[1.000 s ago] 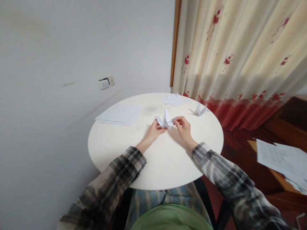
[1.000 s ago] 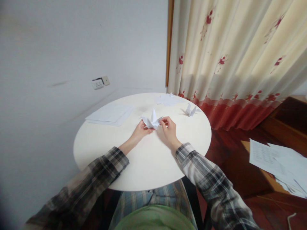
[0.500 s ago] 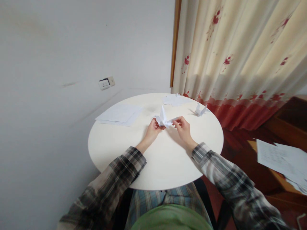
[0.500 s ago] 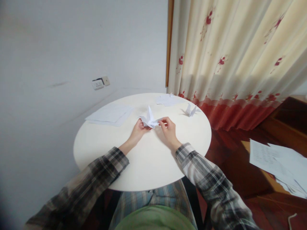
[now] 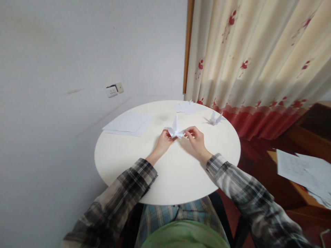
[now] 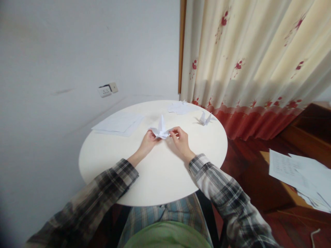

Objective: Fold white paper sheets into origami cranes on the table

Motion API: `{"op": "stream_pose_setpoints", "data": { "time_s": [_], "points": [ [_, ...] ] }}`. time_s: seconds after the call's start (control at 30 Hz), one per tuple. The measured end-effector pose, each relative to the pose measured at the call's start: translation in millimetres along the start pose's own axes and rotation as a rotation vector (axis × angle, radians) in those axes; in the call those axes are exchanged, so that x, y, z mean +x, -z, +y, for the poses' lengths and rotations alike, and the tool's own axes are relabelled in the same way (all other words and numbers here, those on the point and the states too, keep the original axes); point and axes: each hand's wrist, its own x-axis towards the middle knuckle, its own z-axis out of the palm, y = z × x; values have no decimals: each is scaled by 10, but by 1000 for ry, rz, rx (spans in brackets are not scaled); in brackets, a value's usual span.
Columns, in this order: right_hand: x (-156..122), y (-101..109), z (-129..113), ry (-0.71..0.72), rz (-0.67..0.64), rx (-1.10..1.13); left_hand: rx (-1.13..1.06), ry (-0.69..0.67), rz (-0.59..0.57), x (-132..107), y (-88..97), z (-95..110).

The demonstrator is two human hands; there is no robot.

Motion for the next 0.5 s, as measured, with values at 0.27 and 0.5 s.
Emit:
{"op": "stream_pose_setpoints", "data": {
  "time_s": [0.27,0.5],
  "points": [
    [-12,-7,2,9,-9,8,54,-80,18,0,20,31],
    [-7,-1,-8,0,-25,18,27,-112,30,-3,25,70]
  ]
}}
